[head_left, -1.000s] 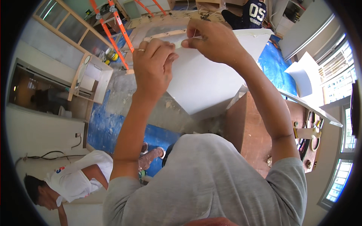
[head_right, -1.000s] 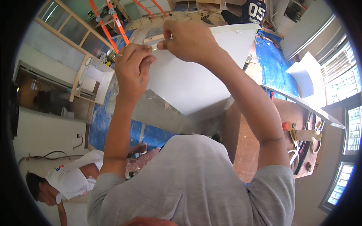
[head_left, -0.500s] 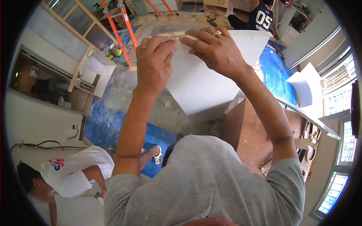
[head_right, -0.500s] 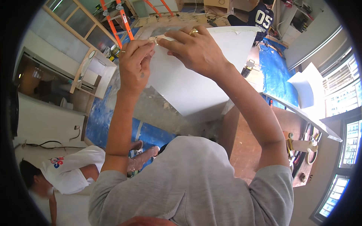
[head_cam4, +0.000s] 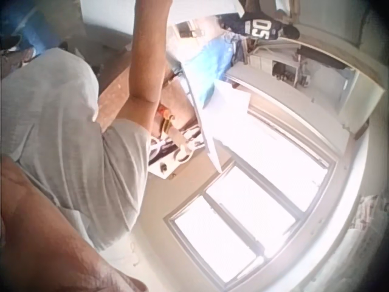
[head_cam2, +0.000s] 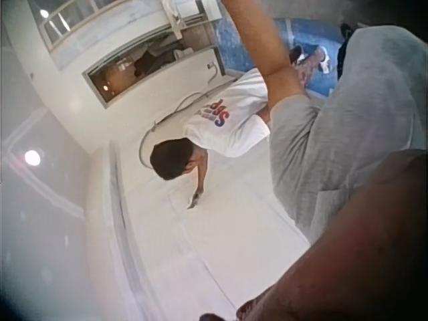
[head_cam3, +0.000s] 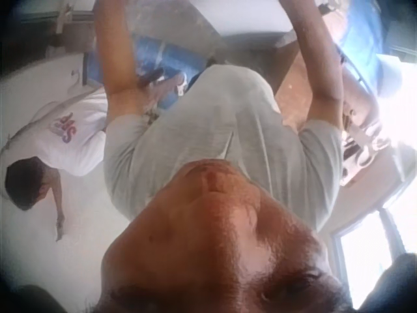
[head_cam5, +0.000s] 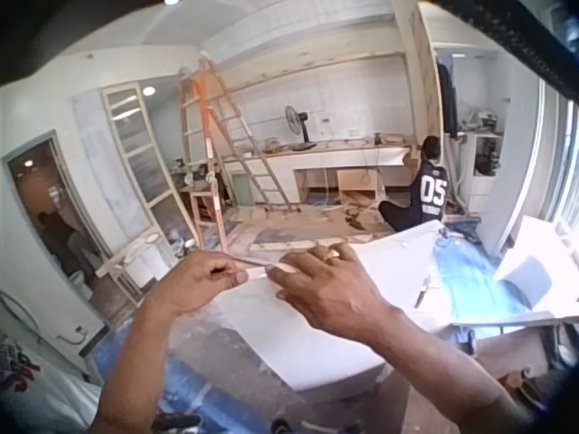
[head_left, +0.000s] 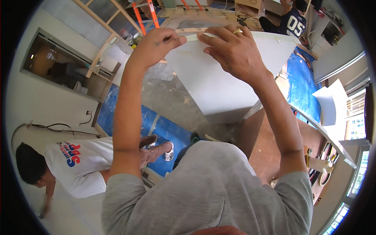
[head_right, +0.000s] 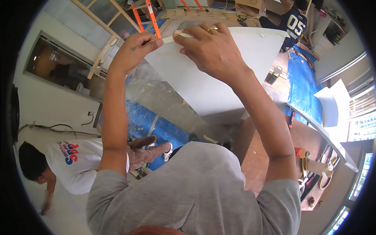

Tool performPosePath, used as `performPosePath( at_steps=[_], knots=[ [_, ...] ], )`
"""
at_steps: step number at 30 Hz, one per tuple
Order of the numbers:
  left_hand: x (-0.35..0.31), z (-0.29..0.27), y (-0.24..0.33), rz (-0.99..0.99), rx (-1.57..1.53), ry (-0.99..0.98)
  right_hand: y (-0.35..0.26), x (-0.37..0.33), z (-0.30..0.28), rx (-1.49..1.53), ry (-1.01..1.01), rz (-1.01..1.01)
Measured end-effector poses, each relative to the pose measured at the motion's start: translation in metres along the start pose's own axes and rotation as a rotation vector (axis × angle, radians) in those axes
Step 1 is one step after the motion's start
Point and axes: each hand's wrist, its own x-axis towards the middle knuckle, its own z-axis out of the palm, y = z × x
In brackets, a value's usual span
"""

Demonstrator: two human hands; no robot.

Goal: The person applies a strip of white edging tape to the side of a wooden cabinet door by hand, pressing it firmly along the length and luego wiping the surface with a cloth.

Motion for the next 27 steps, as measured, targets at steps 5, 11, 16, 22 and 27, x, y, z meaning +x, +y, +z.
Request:
performPosePath(
  at_steps=[5, 11, 16, 22, 27],
  knots=[
    [0.018, -0.029, -0.003, -0.008, 0.102, -0.227, 0.027, -0.003, -0.016, -0.071, -0.019, 0.007],
    [0.043, -0.038, 0.027, 0.102, 0.092, -0.494, 0.049, -0.018, -0.042, -0.101, -0.044, 0.173],
    [0.070, 0.023, 0.065, 0.411, 0.023, -0.352, 0.052, -0.017, -0.039, -0.078, -0.034, 0.136],
    [0.069, 0.061, 0.086, 0.469, 0.297, -0.255, 0.070, -0.027, -0.045, -0.138, -0.049, 0.074],
    [0.054, 0.053, 0.095, 0.386, 0.062, -0.458, 0.101, -0.072, -0.086, 0.337, 0.349, 0.639]
  ],
)
